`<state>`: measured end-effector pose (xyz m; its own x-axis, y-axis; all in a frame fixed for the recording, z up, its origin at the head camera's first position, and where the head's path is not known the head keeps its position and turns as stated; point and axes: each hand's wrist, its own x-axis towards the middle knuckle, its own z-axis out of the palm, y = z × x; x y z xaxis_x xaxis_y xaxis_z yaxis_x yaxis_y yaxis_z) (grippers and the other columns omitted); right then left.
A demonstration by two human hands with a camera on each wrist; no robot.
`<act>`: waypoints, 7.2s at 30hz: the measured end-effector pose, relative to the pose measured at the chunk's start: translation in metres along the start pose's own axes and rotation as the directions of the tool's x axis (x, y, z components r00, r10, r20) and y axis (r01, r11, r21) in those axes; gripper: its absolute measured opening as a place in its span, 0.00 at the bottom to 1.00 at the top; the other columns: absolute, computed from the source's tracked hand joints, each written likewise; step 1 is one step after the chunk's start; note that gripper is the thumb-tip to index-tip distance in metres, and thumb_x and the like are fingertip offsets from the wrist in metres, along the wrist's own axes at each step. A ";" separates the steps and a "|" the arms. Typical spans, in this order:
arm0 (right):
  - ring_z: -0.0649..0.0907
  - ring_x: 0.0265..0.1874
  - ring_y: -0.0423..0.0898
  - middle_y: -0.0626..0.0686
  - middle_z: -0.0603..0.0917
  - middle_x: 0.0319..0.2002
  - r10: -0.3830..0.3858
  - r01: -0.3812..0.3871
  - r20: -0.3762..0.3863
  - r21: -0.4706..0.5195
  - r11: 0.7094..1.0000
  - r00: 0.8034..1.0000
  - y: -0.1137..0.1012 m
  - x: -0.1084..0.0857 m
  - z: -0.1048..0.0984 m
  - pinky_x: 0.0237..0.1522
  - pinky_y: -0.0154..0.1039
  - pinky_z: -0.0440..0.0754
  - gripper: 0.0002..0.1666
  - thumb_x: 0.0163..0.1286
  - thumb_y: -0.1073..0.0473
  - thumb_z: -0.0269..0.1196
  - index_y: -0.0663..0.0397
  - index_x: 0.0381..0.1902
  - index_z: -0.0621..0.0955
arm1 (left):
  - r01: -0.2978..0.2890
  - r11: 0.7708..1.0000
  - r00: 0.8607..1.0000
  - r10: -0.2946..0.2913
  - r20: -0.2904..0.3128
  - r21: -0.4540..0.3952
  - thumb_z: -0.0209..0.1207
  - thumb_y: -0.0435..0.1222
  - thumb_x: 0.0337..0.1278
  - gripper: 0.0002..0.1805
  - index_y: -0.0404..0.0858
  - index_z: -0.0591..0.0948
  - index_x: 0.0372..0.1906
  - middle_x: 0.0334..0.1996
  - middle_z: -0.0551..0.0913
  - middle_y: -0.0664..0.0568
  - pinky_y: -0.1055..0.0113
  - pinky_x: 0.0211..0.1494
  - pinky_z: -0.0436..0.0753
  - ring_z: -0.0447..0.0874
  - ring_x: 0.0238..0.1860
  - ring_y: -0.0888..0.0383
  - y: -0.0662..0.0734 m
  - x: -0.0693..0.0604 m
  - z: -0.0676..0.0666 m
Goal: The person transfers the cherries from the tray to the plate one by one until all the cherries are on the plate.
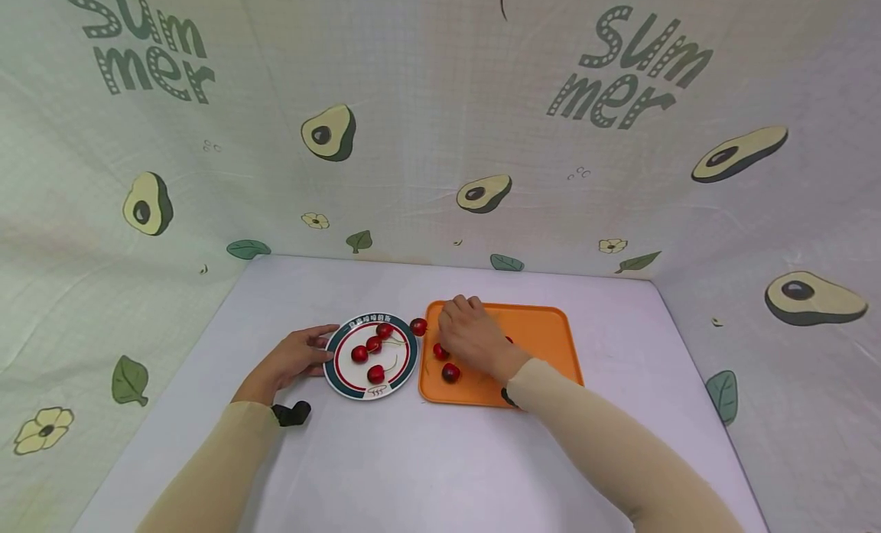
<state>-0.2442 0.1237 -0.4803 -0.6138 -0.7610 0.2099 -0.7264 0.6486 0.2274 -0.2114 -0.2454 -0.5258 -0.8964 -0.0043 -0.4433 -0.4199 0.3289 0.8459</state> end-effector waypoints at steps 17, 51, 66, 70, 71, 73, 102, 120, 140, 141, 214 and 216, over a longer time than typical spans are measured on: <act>0.75 0.48 0.51 0.52 0.80 0.44 -0.119 0.120 0.017 -0.023 0.993 0.993 -0.045 0.029 0.008 0.50 0.42 0.72 0.12 0.80 0.52 0.60 0.56 0.46 0.81 | 0.015 1.000 1.000 -0.015 -0.009 0.016 0.64 0.25 0.67 0.37 0.46 0.71 0.78 0.60 0.76 0.38 0.63 0.42 0.91 0.84 0.41 0.53 0.002 -0.002 0.001; 0.75 0.50 0.50 0.51 0.82 0.49 -0.130 0.154 0.148 -0.163 0.974 0.980 -0.068 0.043 0.020 0.54 0.42 0.77 0.18 0.81 0.50 0.58 0.55 0.58 0.82 | 0.015 1.000 1.000 -0.015 0.000 0.012 0.63 0.25 0.68 0.37 0.47 0.71 0.79 0.58 0.76 0.39 0.63 0.43 0.91 0.84 0.40 0.53 0.004 -0.004 0.000; 0.75 0.51 0.50 0.51 0.81 0.52 -0.059 0.062 0.076 -0.039 0.997 0.995 -0.067 0.040 0.022 0.54 0.43 0.76 0.21 0.81 0.42 0.57 0.51 0.56 0.80 | 0.013 1.000 1.000 -0.013 0.003 0.008 0.64 0.25 0.67 0.37 0.46 0.71 0.79 0.59 0.76 0.39 0.63 0.42 0.91 0.84 0.40 0.53 0.003 -0.002 0.001; 0.75 0.53 0.51 0.52 0.80 0.53 -0.028 0.028 0.054 -0.003 1.000 0.998 -0.065 0.038 0.021 0.56 0.44 0.76 0.24 0.80 0.39 0.56 0.51 0.58 0.79 | 0.014 1.000 1.000 -0.014 0.003 0.011 0.63 0.25 0.67 0.37 0.46 0.71 0.79 0.58 0.76 0.39 0.63 0.43 0.91 0.84 0.40 0.53 0.002 -0.003 0.001; 0.75 0.54 0.51 0.52 0.80 0.54 -0.021 0.020 0.052 0.006 1.000 0.998 -0.065 0.037 0.020 0.57 0.45 0.76 0.25 0.80 0.39 0.57 0.51 0.59 0.79 | 0.013 1.000 1.000 -0.013 0.002 0.012 0.63 0.25 0.67 0.37 0.46 0.71 0.79 0.58 0.76 0.39 0.63 0.43 0.91 0.84 0.40 0.53 0.002 -0.003 0.001; 0.76 0.55 0.51 0.52 0.80 0.56 -0.006 0.005 0.046 0.025 1.000 0.999 -0.062 0.034 0.020 0.59 0.46 0.76 0.26 0.79 0.39 0.57 0.52 0.60 0.79 | 0.016 1.000 1.000 -0.016 -0.002 0.011 0.63 0.25 0.67 0.37 0.46 0.71 0.79 0.59 0.76 0.39 0.63 0.42 0.91 0.84 0.40 0.53 0.002 -0.003 0.001; 0.77 0.53 0.61 0.61 0.81 0.54 0.214 -0.214 0.014 0.037 0.976 0.977 0.057 -0.054 0.009 0.56 0.58 0.79 0.23 0.76 0.51 0.66 0.63 0.57 0.79 | 0.013 1.000 1.000 -0.012 -0.014 0.022 0.63 0.25 0.68 0.37 0.46 0.71 0.79 0.59 0.75 0.39 0.64 0.42 0.91 0.84 0.40 0.53 0.005 -0.006 0.003; 0.73 0.54 0.58 0.57 0.79 0.51 0.223 -0.239 0.117 0.137 0.961 0.968 0.098 -0.054 0.030 0.61 0.58 0.72 0.14 0.72 0.59 0.70 0.51 0.55 0.90 | 0.014 1.000 1.000 -0.014 -0.003 0.006 0.63 0.25 0.68 0.37 0.46 0.70 0.79 0.59 0.76 0.38 0.62 0.43 0.92 0.86 0.40 0.54 0.002 -0.002 0.003; 0.73 0.50 0.56 0.55 0.79 0.47 0.192 -0.207 0.159 0.080 0.975 0.968 0.099 -0.038 0.046 0.56 0.53 0.72 0.07 0.75 0.56 0.68 0.50 0.45 0.90 | 0.014 1.000 1.000 -0.013 -0.011 0.027 0.63 0.26 0.69 0.36 0.48 0.71 0.79 0.59 0.78 0.39 0.64 0.43 0.91 0.85 0.41 0.53 0.002 -0.001 0.002; 0.73 0.51 0.56 0.55 0.80 0.48 0.194 -0.208 0.161 0.075 0.975 0.968 0.100 -0.038 0.047 0.56 0.53 0.73 0.07 0.75 0.56 0.68 0.50 0.46 0.90 | 0.013 1.000 1.000 -0.013 -0.012 0.027 0.63 0.26 0.69 0.36 0.48 0.71 0.79 0.59 0.78 0.39 0.64 0.43 0.91 0.85 0.41 0.53 0.002 -0.001 0.002; 0.72 0.46 0.56 0.55 0.76 0.43 0.172 -0.172 -0.009 0.050 0.984 0.985 0.083 -0.040 0.031 0.55 0.52 0.73 0.11 0.78 0.54 0.65 0.56 0.47 0.79 | 0.011 1.000 1.000 -0.011 0.002 0.005 0.63 0.25 0.67 0.36 0.46 0.71 0.78 0.59 0.78 0.38 0.64 0.42 0.91 0.85 0.41 0.53 0.004 -0.003 0.001; 0.72 0.46 0.56 0.55 0.76 0.43 0.169 -0.167 -0.025 0.051 0.985 0.985 0.081 -0.038 0.028 0.54 0.51 0.73 0.11 0.78 0.54 0.65 0.56 0.46 0.79 | 0.007 1.000 1.000 -0.007 0.007 0.009 0.63 0.25 0.67 0.37 0.45 0.71 0.79 0.59 0.78 0.38 0.63 0.42 0.91 0.86 0.41 0.53 0.004 -0.003 0.000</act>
<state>-0.2879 0.2047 -0.4966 -0.7196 -0.6402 0.2687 -0.6283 0.7652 0.1404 -0.2105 -0.2437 -0.5216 -0.8924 -0.0002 -0.4512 -0.4249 0.3371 0.8402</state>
